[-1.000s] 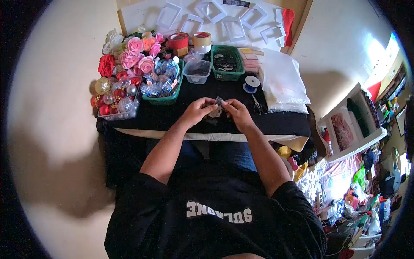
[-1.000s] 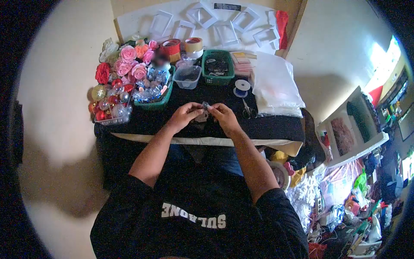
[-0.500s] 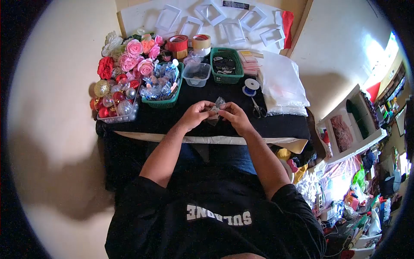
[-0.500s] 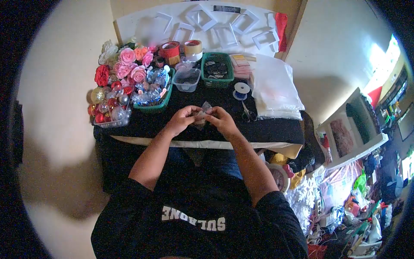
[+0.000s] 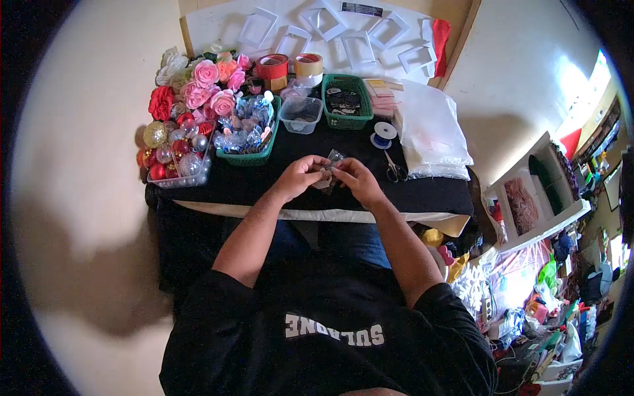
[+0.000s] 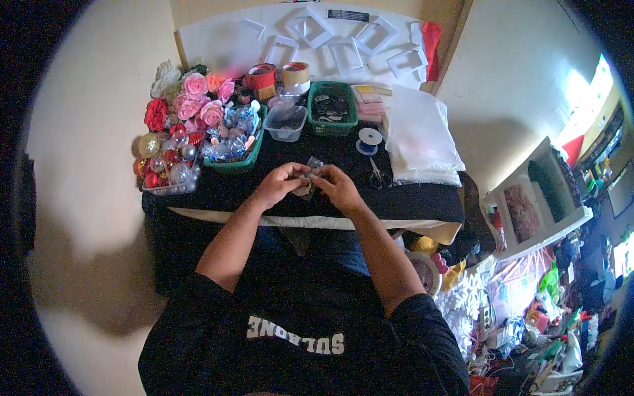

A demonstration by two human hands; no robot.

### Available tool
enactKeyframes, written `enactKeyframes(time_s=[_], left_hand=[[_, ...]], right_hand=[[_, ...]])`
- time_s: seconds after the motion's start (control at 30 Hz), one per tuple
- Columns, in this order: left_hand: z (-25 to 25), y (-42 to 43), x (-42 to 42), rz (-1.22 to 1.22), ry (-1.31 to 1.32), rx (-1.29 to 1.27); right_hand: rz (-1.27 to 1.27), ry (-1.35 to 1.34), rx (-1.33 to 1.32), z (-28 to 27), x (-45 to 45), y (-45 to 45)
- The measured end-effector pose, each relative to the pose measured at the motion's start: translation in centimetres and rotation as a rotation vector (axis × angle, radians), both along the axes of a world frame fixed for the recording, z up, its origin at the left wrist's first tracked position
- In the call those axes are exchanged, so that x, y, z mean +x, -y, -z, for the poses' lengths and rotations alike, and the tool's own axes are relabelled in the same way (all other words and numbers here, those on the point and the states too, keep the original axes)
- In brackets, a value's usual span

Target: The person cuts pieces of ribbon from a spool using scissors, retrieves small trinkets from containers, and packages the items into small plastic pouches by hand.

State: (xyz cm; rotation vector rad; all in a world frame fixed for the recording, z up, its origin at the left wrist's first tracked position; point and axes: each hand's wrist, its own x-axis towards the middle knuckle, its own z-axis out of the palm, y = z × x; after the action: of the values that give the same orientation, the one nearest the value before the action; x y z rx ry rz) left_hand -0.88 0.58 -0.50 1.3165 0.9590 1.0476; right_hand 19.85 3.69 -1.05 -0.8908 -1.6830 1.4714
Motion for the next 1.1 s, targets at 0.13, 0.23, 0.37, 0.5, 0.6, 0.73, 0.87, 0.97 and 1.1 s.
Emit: enactKeyframes(time_s=[0.13, 0.23, 0.37, 0.5, 0.6, 0.73, 0.87, 0.97, 1.1], left_hand=[[-0.2, 0.1, 0.1, -0.005, -0.037, -0.011], [-0.7, 0.3, 0.5, -0.013, -0.095, -0.029], [0.1, 0.0, 0.6, -0.070, -0.079, 0.062], [0.7, -0.4, 0.3, -0.074, -0.079, 0.075], [0.8, -0.5, 0.1, -0.118, -0.094, 0.072], [1.5, -0.1, 0.7, -0.384, -0.538, 0.410], [2.4, 0.4, 2.0, -0.715, -0.936, 0.758], [2.7, 0.1, 1.5, -0.615, -0.968, 0.764], [2.0, 0.4, 1.9, -0.634, -0.971, 0.641]], right_hand=[[0.127, -0.117, -0.021, -0.2, 0.2, 0.2], [0.140, -0.194, -0.056, 0.1, 0.3, -0.1], [0.111, -0.176, -0.043, 0.1, 0.2, -0.1], [0.126, -0.170, -0.082, -0.1, 0.1, 0.0], [0.120, -0.258, -0.101, 0.2, 0.2, -0.2], [0.122, -0.086, 0.010, 0.2, 0.1, 0.4], [0.155, 0.013, 0.237, 0.8, 0.0, 1.1], [0.215, 0.411, 0.893, -2.3, 2.3, 2.4], [0.523, 0.695, 0.816, -2.3, 7.2, 1.2]])
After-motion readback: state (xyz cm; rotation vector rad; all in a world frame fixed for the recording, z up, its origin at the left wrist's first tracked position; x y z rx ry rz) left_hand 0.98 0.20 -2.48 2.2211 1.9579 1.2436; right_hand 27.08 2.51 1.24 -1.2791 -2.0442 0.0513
